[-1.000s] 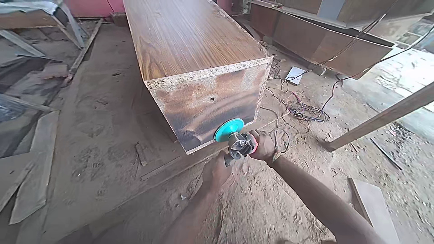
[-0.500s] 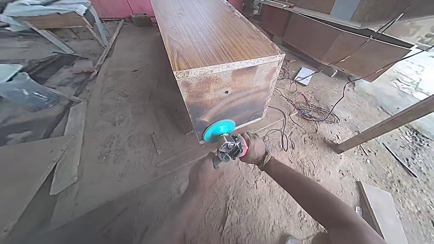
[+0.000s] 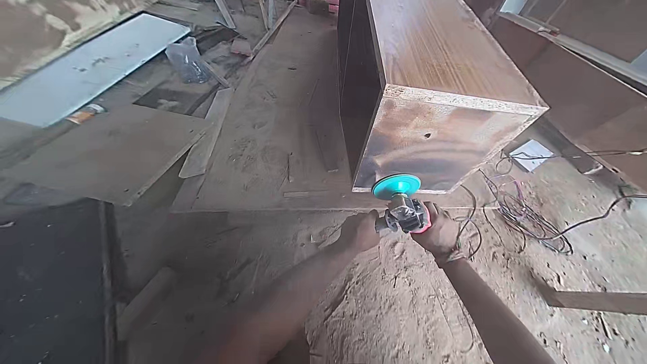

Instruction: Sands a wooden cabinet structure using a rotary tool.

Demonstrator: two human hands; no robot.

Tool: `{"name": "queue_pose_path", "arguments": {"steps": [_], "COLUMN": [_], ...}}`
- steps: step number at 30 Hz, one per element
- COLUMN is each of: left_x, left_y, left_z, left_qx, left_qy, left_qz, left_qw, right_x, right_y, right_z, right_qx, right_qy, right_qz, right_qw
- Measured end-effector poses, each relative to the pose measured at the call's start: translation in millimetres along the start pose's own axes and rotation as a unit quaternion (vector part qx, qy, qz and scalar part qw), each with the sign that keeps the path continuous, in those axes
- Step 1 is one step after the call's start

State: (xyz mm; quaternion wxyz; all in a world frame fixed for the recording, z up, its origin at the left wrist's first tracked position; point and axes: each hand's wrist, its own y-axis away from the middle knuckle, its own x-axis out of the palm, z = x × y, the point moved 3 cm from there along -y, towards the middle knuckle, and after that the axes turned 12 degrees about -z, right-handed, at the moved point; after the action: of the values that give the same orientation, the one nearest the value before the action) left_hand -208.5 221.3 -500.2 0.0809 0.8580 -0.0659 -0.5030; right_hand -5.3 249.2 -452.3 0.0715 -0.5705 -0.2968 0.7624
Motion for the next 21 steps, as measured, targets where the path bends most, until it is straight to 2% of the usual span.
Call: {"name": "queue_pose_path", "arguments": {"steps": [5,11,13,21], "left_x": [-7.8,-5.1,-12.1,-24.8], "left_y": [3.8,9.0,10.6,16.3], "left_z": [15.3,36.8,43.8,49.2], "left_qx": [0.006,-0.003,-0.002,0.0], "left_qy": [-0.006,0.001,-0.004,0.007], "left_qz": [-0.018,-0.004,-0.004,-0.01], "left_qw": [1.0,1.0,1.0,1.0], "right_x": [7.4,12.7,15.2,5.8], "right_y": [0.4,0.9,0.0,-7.0], "right_z": [12.0,34.0,40.9,57.9], "right_qx": [-0.015,-0.023,-0.029,-0.016], "right_qy": [-0.008,0.012,0.009,0.021], "right_qz": [-0.022,0.016,0.004,0.015], "right_qw": [1.0,1.0,1.0,1.0]}}
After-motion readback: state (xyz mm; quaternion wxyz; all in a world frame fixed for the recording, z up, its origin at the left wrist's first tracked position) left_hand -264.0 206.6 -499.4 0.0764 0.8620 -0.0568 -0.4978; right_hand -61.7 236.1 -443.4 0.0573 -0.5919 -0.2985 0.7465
